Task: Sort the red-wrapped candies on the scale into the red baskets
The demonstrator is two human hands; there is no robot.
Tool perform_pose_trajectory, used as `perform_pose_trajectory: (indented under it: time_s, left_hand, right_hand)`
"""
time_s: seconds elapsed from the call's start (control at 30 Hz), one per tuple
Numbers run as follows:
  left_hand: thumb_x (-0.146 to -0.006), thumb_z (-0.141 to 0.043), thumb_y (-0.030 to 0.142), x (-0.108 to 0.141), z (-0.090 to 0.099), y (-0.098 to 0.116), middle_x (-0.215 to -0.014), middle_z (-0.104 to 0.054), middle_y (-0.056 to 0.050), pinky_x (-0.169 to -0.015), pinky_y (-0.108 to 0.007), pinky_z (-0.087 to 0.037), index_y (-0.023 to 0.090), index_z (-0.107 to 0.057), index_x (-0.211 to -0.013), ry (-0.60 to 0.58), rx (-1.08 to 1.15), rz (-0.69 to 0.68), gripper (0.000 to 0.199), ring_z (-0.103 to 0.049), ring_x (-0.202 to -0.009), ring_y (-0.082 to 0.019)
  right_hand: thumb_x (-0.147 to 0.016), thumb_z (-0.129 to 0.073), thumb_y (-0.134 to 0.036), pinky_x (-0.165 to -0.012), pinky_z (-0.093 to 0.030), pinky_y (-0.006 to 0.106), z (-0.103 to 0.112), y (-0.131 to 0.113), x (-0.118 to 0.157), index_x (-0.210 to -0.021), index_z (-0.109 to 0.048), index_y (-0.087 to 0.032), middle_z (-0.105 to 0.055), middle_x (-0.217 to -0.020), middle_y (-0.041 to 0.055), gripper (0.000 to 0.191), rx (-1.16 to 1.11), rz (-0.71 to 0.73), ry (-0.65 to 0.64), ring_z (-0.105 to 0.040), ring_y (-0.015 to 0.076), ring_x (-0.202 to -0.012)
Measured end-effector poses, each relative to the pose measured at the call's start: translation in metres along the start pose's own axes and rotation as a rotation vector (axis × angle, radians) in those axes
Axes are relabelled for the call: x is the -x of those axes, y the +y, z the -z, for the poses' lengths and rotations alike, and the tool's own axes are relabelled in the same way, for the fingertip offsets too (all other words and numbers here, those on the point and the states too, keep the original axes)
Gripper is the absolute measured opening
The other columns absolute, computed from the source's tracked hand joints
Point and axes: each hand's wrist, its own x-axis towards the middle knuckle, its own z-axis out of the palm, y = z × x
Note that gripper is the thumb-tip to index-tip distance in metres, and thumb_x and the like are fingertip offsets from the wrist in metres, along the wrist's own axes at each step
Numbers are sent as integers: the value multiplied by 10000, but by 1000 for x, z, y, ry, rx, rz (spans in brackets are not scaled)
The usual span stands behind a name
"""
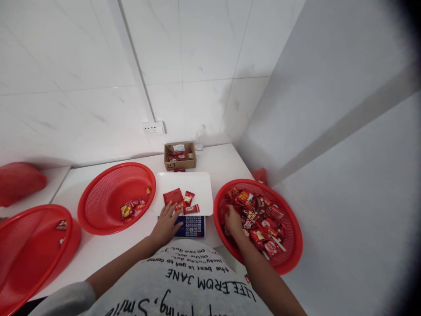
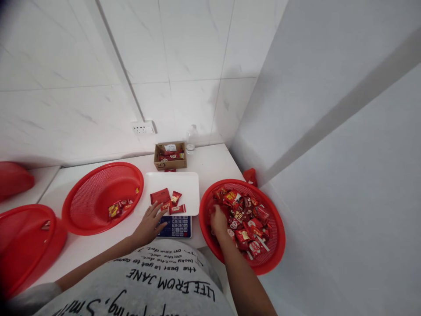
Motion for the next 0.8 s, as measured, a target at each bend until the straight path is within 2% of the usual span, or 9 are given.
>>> perform_pose_trajectory:
  time_s: [0.13, 0.2, 0.3, 0.4, 0.5, 0.57, 0.67, 0.8]
  left_hand:
    - [-832, -519, 304, 1, -3, -1, -1386, -419, -124, -1048, -529, -281, 210, -499, -1258, -6, -5, -4, 437, -271, -1332, -311]
    - [-829, -522, 305, 2, -6, -2, -1384, -421, -121, -1044, -532, -285, 218, -507, -1246, 5, 3, -3, 426, -276, -1331, -306]
    - [-823, -527, 303, 2, -10, -4, -1378, -428, -121, -1043, -533, -286, 217, -503, -1246, 14, 15, -1, 432, -285, -1327, -305]
    - [-823, -526, 303, -1, -11, -4, -1382, -422, -122, -1045, -529, -282, 212, -472, -1271, 23, 27, -6, 461, -273, -1333, -299]
    - [-822, -527, 299, -7, -9, -2, -1400, -400, -123, -1052, -522, -274, 205, -434, -1301, 15, 41, -14, 497, -250, -1343, -293]
    - [-817, -534, 299, -12, -5, 2, -1412, -382, -130, -1054, -523, -267, 193, -414, -1318, -13, 44, -13, 526, -247, -1343, -299]
    - [-813, -543, 304, -24, 1, 10, -1428, -358, -128, -1056, -533, -250, 189, -403, -1332, -57, 41, -19, 550, -232, -1346, -310]
    - [-808, -561, 301, -42, 7, 25, -1449, -332, -97, -1067, -546, -203, 253, -411, -1332, -98, 19, -92, 547, -202, -1357, -313]
  right_hand:
    - [-758, -364, -268, -866, -422, 350, 12, -30, 2, -1015, -553, -161, -633, -1035, 123, 337, -121, 56, 224, -581, 214, -952]
    - [-772, -370, -286, -910, -408, 355, 13, -51, 4, -1010, -553, -163, -627, -1054, 117, 325, -203, 108, 238, -564, 204, -988]
    - [-777, -405, -288, -936, -406, 363, 2, -81, 6, -1029, -558, -177, -631, -1072, 99, 315, -309, 156, 112, -566, 190, -1001]
    - [-762, -455, -282, -977, -389, 373, -20, -97, 7, -1139, -531, -192, -586, -1203, 98, 395, -433, 194, -94, -533, 187, -1113]
    - [-756, -486, -298, -979, -400, 384, -36, -97, 9, -1229, -485, -210, -510, -1313, 100, 481, -494, 218, -266, -497, 195, -1183]
    - [-758, -495, -312, -969, -412, 392, -35, -91, 13, -1231, -491, -203, -513, -1311, 108, 484, -475, 216, -273, -503, 204, -1178]
    - [-766, -487, -314, -970, -409, 399, -18, -77, 18, -1172, -539, -175, -571, -1238, 119, 432, -397, 182, -156, -535, 212, -1130]
    - [-783, -446, -331, -978, -395, 399, 17, -47, 22, -1120, -566, -157, -604, -1173, 121, 398, -256, 105, 40, -550, 218, -1088]
